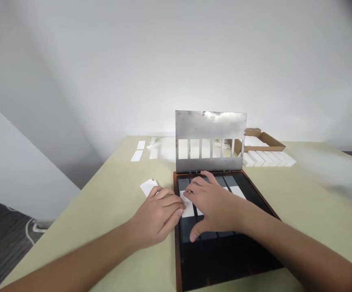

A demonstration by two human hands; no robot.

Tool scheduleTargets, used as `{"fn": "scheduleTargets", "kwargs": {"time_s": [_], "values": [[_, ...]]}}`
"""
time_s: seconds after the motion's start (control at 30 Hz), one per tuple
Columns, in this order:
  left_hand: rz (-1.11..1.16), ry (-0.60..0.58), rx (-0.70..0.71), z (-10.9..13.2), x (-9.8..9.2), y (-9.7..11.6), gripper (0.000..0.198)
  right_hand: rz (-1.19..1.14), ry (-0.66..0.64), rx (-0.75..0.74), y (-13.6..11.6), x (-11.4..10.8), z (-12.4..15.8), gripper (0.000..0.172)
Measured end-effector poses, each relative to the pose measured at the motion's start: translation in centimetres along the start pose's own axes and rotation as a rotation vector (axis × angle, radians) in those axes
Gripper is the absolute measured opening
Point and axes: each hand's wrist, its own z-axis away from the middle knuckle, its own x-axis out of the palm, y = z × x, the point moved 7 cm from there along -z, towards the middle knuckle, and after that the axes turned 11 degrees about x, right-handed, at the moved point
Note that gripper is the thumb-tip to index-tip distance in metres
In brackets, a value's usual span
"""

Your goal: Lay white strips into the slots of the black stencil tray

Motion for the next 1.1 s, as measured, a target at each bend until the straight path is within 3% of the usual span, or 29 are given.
{"fn": "scheduleTargets", "kwargs": {"time_s": [0.1, 0.27, 0.37, 0.47, 0.53, 0.6, 0.73, 0.93, 1.1], "values": [[-0.007, 0.016, -0.018, -0.1, 0.3, -0.2, 0.029, -0.006, 0.006, -0.017, 0.1, 0.8, 0.0, 0.085], [-0.020, 0.054, -0.011, 0.2, -0.1, -0.3, 0.025, -0.007, 0.040, -0.029, 0.3, 1.1, -0.1, 0.071], [0.018, 0.145, 0.148, 0.9, -1.1, 1.0, 0.026, -0.020, 0.058, -0.030, 0.5, 0.9, -0.3, 0.057], [0.050, 0.015, 0.418, 1.6, -0.3, 3.3, 0.030, -0.056, 0.077, -0.022, 1.0, 0.8, -0.5, 0.042], [0.049, -0.108, 0.472, 1.7, 0.6, 4.0, 0.040, -0.082, 0.091, -0.022, 1.4, 0.7, -0.7, 0.035], [0.032, -0.145, 0.426, 1.4, 1.0, 3.7, 0.044, -0.105, 0.105, -0.025, 1.8, 0.7, -0.9, 0.032], [-0.025, -0.107, 0.322, 0.4, 0.5, 2.8, 0.037, -0.147, 0.117, -0.035, 2.6, 0.8, -1.3, 0.029], [-0.047, -0.076, 0.295, 0.0, 0.0, 2.5, 0.028, -0.160, 0.132, -0.030, 2.6, 0.8, -1.2, 0.026], [-0.034, -0.057, 0.215, 0.5, 0.4, 1.5, 0.031, -0.067, 0.170, -0.008, 2.0, 0.5, -1.0, 0.055]]}}
